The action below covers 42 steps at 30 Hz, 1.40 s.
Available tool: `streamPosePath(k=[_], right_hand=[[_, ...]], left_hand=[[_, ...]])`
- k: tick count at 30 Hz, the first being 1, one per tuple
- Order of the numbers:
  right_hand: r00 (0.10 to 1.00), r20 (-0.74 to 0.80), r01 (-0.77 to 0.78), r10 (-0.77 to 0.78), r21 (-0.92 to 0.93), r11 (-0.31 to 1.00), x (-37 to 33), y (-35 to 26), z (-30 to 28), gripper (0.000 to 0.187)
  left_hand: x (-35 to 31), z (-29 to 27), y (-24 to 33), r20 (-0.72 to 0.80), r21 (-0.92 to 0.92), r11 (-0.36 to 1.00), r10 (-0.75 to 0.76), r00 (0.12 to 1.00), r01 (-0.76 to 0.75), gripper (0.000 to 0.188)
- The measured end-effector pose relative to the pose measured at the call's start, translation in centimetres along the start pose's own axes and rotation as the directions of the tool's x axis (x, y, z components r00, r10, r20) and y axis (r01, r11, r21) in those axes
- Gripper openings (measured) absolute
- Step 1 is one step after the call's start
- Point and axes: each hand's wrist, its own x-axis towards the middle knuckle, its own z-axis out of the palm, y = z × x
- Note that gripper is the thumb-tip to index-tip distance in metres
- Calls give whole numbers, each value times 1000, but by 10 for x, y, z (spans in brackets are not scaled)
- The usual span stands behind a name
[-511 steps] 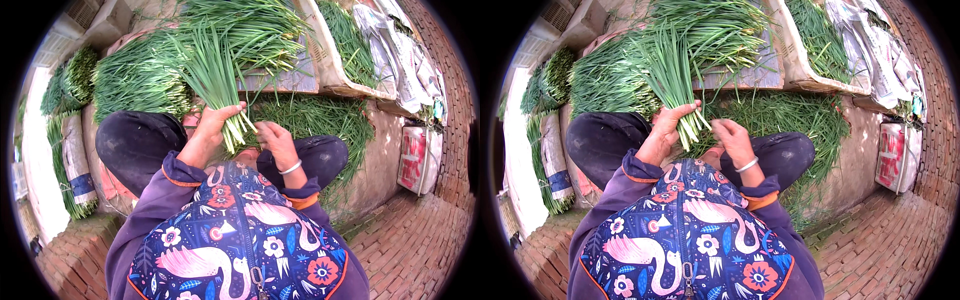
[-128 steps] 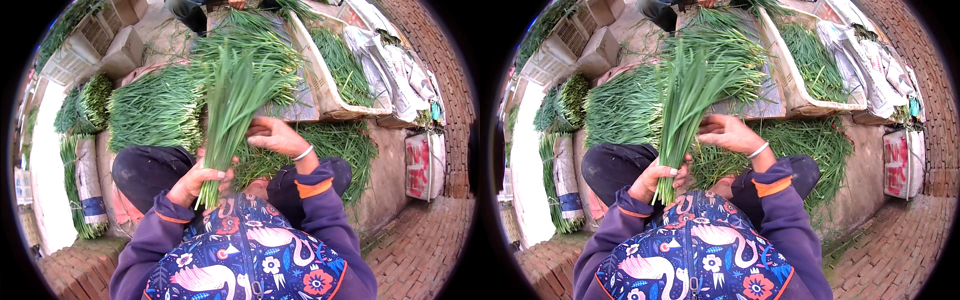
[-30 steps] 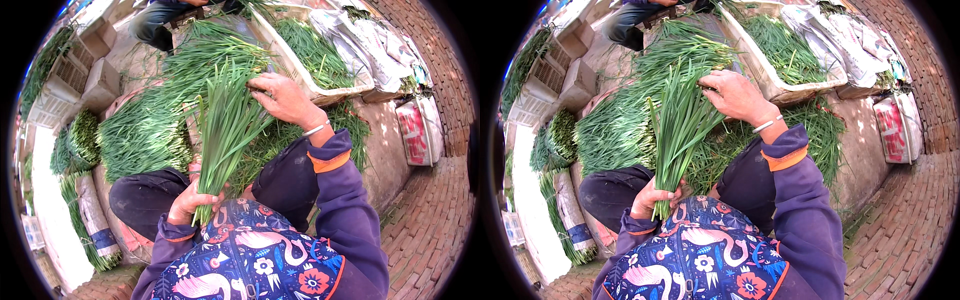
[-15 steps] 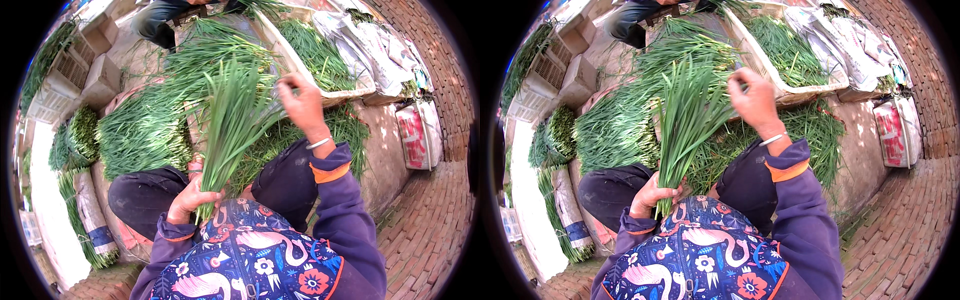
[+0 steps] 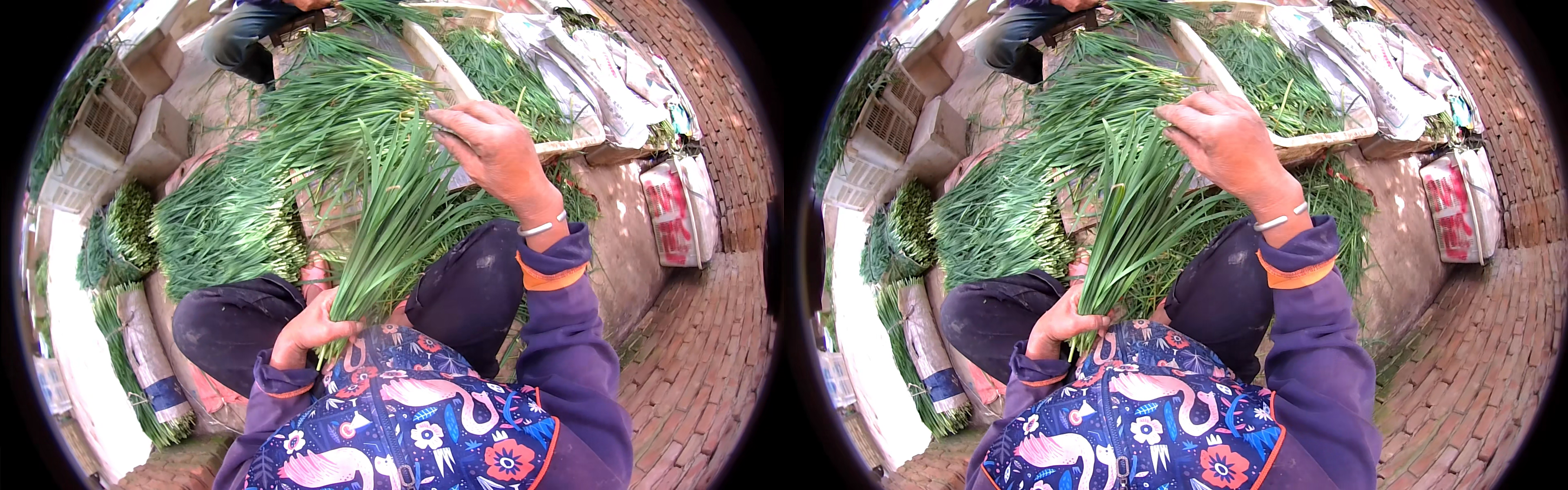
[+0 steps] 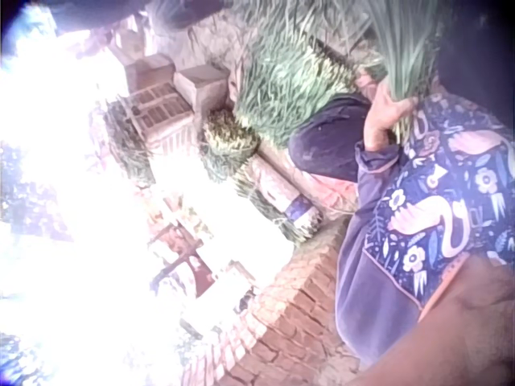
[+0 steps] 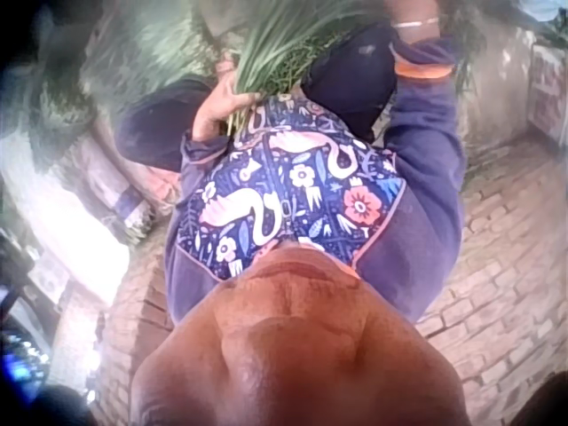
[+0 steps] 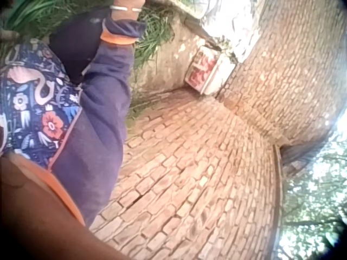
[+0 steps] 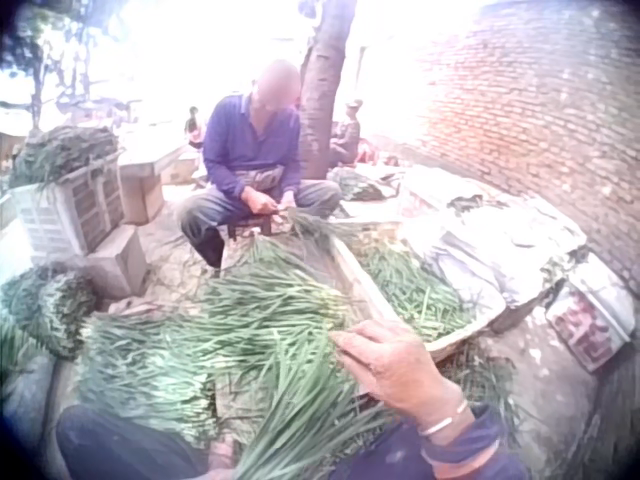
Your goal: The person sorts through bunches of green chives, removing individual yellowed or damaged blades by hand and gathering the cleaned chives into a bundle.
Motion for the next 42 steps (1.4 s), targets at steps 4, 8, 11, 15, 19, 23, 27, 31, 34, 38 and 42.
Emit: streamPosePath(k=[4,8,11,15,19,23,27,31,34,38,42], right_hand=[[997,55,65,-59,-113,992,1,5,7,10],[992,98,-69,76,-74,995,-2,-4,9,8],[948,30,-319,317,82,944,-7,-6,13,9],[939,-189,-282,289,63,957,-12,16,17,25],[987,25,-157,157,5,988,-8,20,10,39],[998,67,10,-5,-73,997,-3,25,14,26],[995,97,43,-35,-77,996,-1,25,14,13],[989,149,20,-6,-96,995,-7,25,11,11],[979,163,-124,121,13,992,-13,27,11,12],[849,213,-522,484,192,831,-16,30,8,17],[943,-25,-313,332,267,911,-9,24,7,26]], left_hand=[[0,1,1,10,14,1000,-11,1000,11,27],[0,-2,-1,19,25,1000,-1,1000,1,28],[1,-1,-5,13,1,1000,22,1000,-22,30],[2,-1,-4,40,-19,1000,23,999,-22,31],[1,-1,-4,30,23,1000,4,1000,-5,31],[2,-3,-7,49,46,999,5,999,-7,37],[1,-4,-7,60,52,998,17,998,-21,37],[1,-1,-5,38,20,1000,3,999,-3,33],[2,2,-2,23,-3,1000,5,1000,-5,32],[2,1,-1,38,21,1000,-10,999,9,33],[2,2,-4,18,35,999,-15,1000,14,34]])
